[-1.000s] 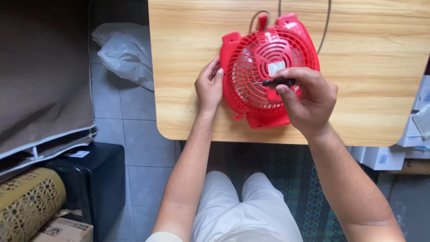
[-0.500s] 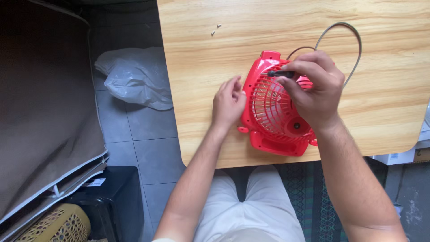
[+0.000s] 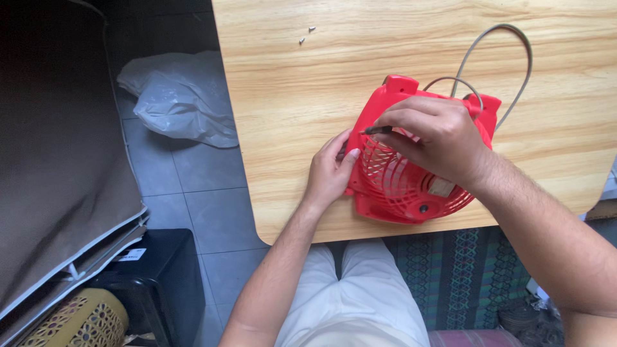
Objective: The person disassembles a red portable fan on a wooden table using a screwdriver, removes the front grille and screws, separates the housing, and reassembles it. They also test the airflow with a piece of paper.
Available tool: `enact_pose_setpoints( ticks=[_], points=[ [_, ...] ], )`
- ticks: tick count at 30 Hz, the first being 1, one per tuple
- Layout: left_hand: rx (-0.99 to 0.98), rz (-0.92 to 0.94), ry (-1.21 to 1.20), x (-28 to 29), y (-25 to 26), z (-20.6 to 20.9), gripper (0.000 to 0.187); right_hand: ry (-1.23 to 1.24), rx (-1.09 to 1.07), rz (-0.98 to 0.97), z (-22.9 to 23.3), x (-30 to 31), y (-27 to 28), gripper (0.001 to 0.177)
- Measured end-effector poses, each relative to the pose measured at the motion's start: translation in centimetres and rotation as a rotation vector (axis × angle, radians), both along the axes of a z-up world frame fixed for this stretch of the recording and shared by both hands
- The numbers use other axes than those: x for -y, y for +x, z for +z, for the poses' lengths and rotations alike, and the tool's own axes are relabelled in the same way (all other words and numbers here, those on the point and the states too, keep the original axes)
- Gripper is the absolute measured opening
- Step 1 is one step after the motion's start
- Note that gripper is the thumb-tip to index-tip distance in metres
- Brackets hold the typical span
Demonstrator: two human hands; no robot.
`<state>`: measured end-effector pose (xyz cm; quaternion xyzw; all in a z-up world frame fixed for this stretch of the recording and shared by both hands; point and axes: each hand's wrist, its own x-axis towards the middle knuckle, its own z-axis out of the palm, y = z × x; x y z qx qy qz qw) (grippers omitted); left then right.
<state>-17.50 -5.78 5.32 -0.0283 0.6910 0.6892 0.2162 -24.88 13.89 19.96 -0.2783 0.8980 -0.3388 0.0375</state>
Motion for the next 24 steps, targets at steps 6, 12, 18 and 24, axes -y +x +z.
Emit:
enact_pose_setpoints(
  ticks=[6,12,18,24],
  points=[
    [-0.114,-0.044,-0.165,-0.3,0.1,1.6,0.043,-0.008,-0.017,0.046,0.8,-0.3,0.3,0.021],
    [-0.086,-0.032,-0.183,-0.6,0.2,2.0,0.042,0.024,-0.061,0.043,1.1,-1.6,1.0,0.02],
    [-0.06,0.008,-0.14,-0.8,0.4,1.7,0.041,0.03,-0.071,0.085,1.2,-1.8,1.2,0.02],
    [-0.066,0.035,-0.171,-1.1,0.7,1.3,0.041,0.016,-0.089,0.155,0.8,-1.7,0.8,0.02]
  ],
)
